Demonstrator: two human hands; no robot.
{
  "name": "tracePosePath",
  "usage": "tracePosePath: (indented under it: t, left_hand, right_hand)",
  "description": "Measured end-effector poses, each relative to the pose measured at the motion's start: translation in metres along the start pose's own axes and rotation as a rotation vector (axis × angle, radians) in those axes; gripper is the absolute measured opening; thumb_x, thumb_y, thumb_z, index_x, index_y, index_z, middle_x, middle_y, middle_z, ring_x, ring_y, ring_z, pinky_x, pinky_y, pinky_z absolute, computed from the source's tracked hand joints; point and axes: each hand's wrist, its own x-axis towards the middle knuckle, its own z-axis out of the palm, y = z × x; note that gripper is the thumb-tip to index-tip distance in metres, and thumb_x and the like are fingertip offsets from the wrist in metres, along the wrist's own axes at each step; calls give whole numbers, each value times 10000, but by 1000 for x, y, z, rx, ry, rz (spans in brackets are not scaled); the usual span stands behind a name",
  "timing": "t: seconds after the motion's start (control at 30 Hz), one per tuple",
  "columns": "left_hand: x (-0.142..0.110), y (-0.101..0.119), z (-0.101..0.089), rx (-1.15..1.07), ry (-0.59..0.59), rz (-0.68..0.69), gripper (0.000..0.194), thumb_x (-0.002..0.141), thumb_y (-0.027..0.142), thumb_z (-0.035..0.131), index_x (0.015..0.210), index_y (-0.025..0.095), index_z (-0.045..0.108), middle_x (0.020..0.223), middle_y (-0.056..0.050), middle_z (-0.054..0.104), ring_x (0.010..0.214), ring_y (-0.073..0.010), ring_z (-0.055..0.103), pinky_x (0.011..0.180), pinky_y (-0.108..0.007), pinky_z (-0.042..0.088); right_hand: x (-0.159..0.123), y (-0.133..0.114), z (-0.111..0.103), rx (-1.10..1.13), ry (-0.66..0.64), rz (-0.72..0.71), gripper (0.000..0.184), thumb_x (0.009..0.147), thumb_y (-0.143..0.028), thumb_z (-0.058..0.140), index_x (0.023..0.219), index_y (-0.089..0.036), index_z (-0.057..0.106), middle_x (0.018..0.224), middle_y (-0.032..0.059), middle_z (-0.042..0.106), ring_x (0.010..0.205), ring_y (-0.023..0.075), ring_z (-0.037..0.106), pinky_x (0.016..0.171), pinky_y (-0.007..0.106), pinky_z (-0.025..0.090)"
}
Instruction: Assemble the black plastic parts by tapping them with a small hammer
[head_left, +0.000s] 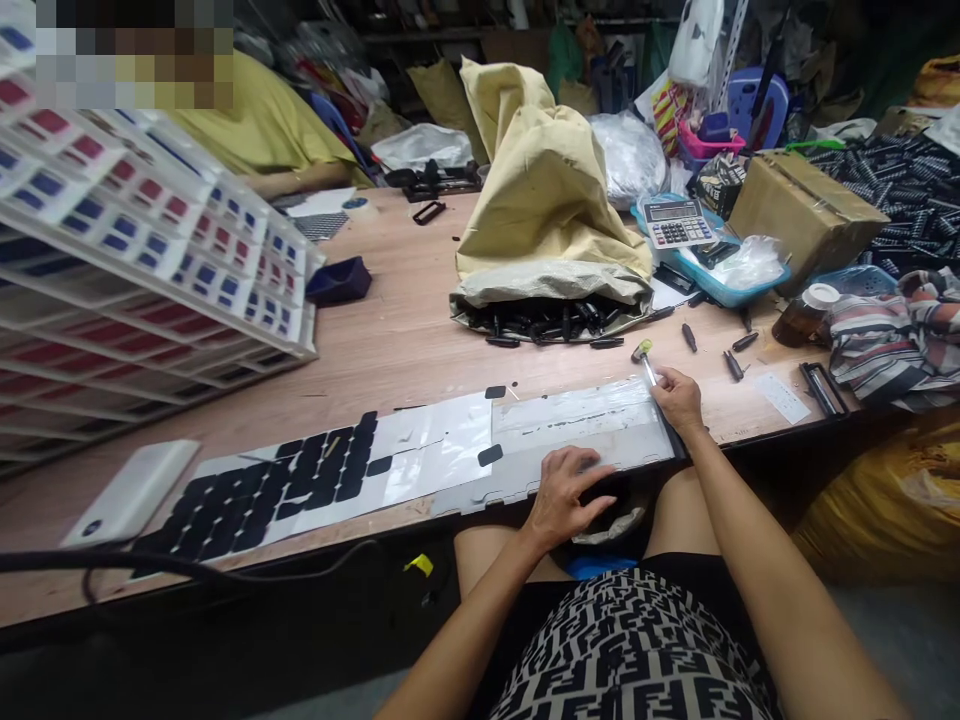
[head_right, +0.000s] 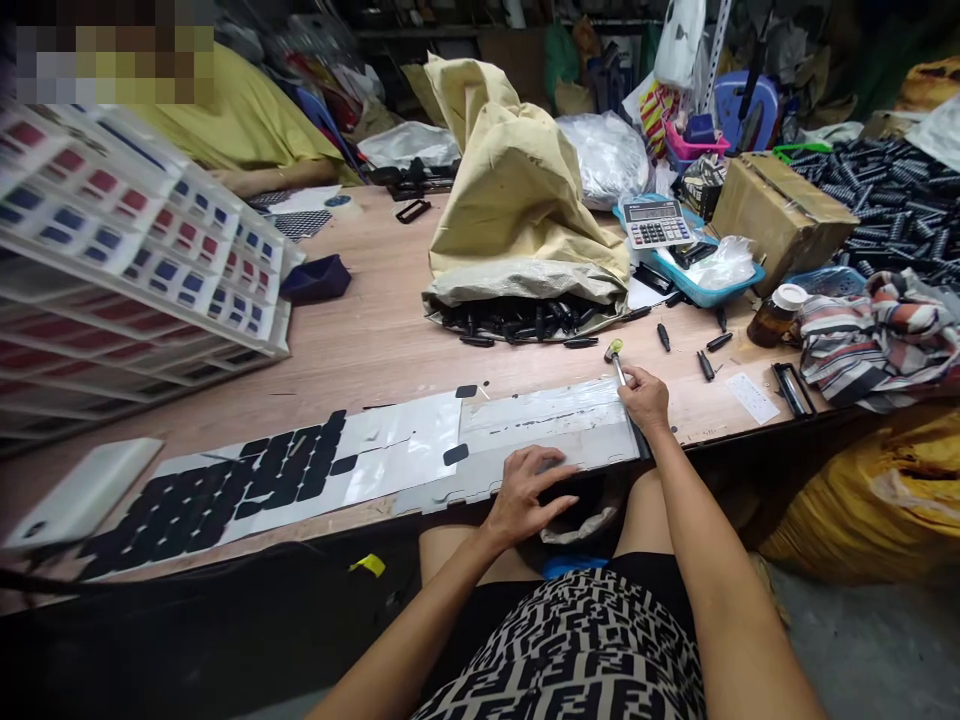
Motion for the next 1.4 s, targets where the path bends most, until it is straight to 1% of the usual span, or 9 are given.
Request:
tracePosePath:
  t: [0.17, 0.33, 0.4, 0.5, 0.63, 0.77, 0.97, 1.13, 1.4]
  left_hand:
    - [88, -26, 0, 86, 28, -188, 339, 925, 392, 649, 1212, 226, 716, 1054, -79, 688, 1004, -254, 592, 908, -391, 452]
    - [193, -52, 12, 161, -81, -399, 433, 945, 399, 594, 1342, 228, 629, 1054, -77, 696, 1037, -255, 617, 894, -347, 468]
    - [219, -56, 20, 183, -153, -452, 407, 959, 459, 555, 1301, 258, 645, 1123, -82, 704, 1093, -270, 621, 902, -355, 467]
    - [236, -55, 30, 202, -214, -530, 395, 986, 530, 468, 1201, 264, 665, 1180, -100, 709, 1124, -303, 630, 907, -397, 464]
    - [228, -48, 33, 231, -217, -602, 361, 1004, 511, 418, 1080, 232, 633, 1106, -130, 730, 1089, -332, 650, 919, -452, 447]
    - [204, -48, 22, 245, -217, -651, 159, 970, 346, 485, 996, 220, 579, 1087, -126, 725, 1070, -329, 651, 920, -456, 424]
    - [143, -58, -3, 69, -96, -647, 126, 867, 294, 625, 973, 245, 575, 833, -16, 694, 958, -271, 634, 918, -411, 412]
    - [93, -57, -9, -53, 15, -555, 148, 830, 296, 701, 967, 254, 665, 931, -15, 715, 992, -254, 601, 952, -409, 405]
    - [89, -59, -5, -44, 10, -527, 163, 852, 341, 725, 1001, 277, 736, 976, -25, 708, 1039, -251, 573, 949, -407, 386]
  right_hand:
    - [0, 1, 2, 8, 6, 4, 467, 658, -292, 576, 1046, -150, 793, 644, -28, 585, 603, 136, 504, 655, 258, 441]
    - [-3, -3, 0, 37, -18, 30, 452, 667, -286, 578, 1048, -166, 788, 659, -34, 579, 611, 125, 499, 639, 234, 439]
    - [-3, -3, 0, 43, -24, 36, 453, 667, -282, 580, 1051, -162, 787, 657, -37, 571, 602, 121, 496, 633, 231, 439]
    - [-4, -2, 1, 45, -22, 40, 458, 665, -278, 585, 1056, -154, 789, 647, -40, 561, 586, 115, 490, 629, 231, 440]
    - [-3, 1, 3, 45, -6, 48, 457, 659, -279, 588, 1050, -158, 792, 638, -43, 559, 567, 111, 480, 620, 231, 441]
    - [-3, 2, 2, 42, -6, 42, 463, 659, -292, 584, 1052, -164, 793, 646, -37, 577, 571, 117, 483, 618, 235, 443]
    - [-2, 1, 1, 36, 2, 42, 471, 659, -308, 599, 1061, -161, 795, 661, -30, 588, 604, 130, 513, 636, 245, 448]
    - [0, 1, 0, 32, -4, 39, 482, 667, -320, 599, 1079, -160, 790, 665, -30, 590, 614, 133, 525, 642, 251, 444]
    - [1, -7, -3, 4, -1, 25, 514, 667, -336, 592, 1093, -118, 779, 654, -30, 561, 588, 125, 496, 621, 256, 437]
